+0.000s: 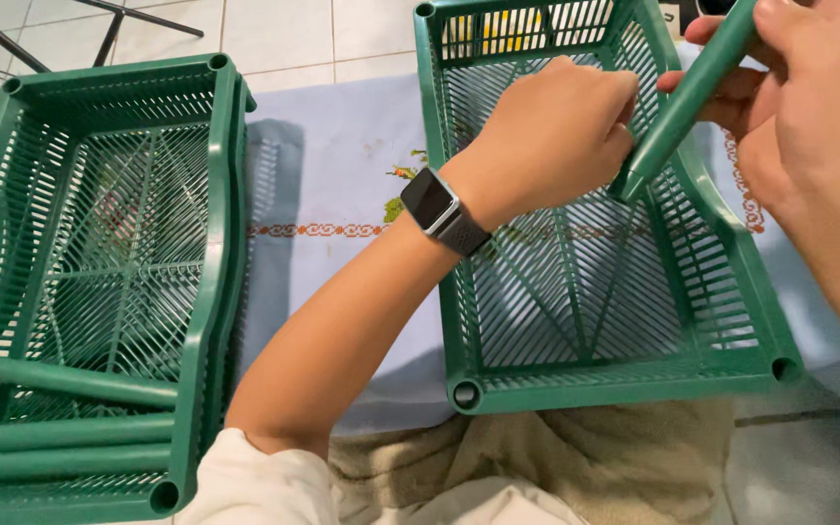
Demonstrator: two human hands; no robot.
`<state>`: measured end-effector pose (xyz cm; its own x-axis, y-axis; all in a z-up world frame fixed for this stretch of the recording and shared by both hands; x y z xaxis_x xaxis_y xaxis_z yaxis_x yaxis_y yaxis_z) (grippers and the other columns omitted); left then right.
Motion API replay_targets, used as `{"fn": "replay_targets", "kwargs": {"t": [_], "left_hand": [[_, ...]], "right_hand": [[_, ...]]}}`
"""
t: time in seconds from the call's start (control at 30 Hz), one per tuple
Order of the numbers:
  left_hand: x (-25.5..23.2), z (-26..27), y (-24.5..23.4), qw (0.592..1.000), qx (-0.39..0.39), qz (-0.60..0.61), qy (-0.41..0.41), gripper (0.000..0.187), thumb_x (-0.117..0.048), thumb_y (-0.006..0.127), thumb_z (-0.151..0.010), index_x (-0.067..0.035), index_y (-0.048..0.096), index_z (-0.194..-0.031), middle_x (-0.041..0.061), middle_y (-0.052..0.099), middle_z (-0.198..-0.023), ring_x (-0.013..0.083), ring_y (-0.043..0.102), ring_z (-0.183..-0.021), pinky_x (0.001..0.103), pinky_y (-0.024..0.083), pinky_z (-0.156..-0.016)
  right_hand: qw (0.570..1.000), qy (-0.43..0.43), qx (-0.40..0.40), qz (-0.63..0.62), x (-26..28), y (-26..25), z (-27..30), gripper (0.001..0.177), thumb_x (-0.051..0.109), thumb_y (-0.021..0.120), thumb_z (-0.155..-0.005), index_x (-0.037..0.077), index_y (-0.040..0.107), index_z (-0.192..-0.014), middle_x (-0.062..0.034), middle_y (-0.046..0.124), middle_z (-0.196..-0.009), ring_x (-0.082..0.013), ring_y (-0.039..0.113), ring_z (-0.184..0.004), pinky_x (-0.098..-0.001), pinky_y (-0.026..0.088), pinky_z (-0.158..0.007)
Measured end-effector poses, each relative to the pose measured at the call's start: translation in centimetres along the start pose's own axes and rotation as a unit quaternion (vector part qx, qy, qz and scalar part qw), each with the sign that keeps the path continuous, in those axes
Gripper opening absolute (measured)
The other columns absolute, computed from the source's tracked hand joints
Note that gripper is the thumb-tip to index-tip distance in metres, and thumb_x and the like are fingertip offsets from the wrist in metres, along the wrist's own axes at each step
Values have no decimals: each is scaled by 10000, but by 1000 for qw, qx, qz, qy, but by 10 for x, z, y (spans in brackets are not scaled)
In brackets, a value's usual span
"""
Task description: The person assembles a green plastic basket by inserting short cylindrical connectors into the basket frame and then inserting longer rods through the frame to form the sides. The person handles the basket frame, connectors, and rods one at a time, repeatedly picking parts from a second basket and inserting them into the first.
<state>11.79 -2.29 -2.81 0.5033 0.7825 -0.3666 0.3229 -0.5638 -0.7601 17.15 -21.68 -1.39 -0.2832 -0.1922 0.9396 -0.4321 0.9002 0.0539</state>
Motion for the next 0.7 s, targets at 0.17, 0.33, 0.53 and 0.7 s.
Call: {"fn": "replay_targets", "kwargs": {"t": [0.17,0.33,0.53,0.7], "left_hand": [[26,-10,36,997,39,-73,13,233,-198,677,-780,-32,642,-940,199,647,-954,401,637,-916,528,533,-720],[46,-21,61,990,103,-97,12,312,-195,714,-743,-30,623,-992,218,588,-1059,402,613,-980,523,544,-745],[69,-41,81,984,114,-137,21,379,-225,736,-728,-29,604,-1025,202,553,-1100,389,598,-1031,536,528,-762],[79,-48,101,967,160,-196,4,588,-282,726,-790,-11,528,-1272,308,460,-1302,478,551,-1139,576,530,-820]], "right_hand": [[996,61,-51,-39,-24,-21,-23,154,149,487,-1120,44,577,-1188,-114,677,-1097,-243,728,-862,-401,639,-809],[995,31,-89,-41,-44,-37,-49,84,38,585,-1166,-34,587,-1123,-154,653,-1030,-283,699,-836,-410,620,-801],[989,-22,-95,-108,-60,-46,-81,26,65,614,-1092,44,618,-1107,-107,692,-978,-274,752,-838,-434,664,-788],[995,-49,-58,-59,-79,-59,-112,94,102,575,-1157,17,606,-1130,-109,669,-997,-214,688,-891,-380,593,-843]]}}
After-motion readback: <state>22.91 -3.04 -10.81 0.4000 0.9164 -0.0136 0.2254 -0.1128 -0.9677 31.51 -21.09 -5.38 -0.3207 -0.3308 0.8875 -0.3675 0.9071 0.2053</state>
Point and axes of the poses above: each hand's wrist, its own z-axis away from the middle knuckle, its own y-axis out of the palm, x = y × z, the point moved 2 cm from there along -z, towards the middle knuckle
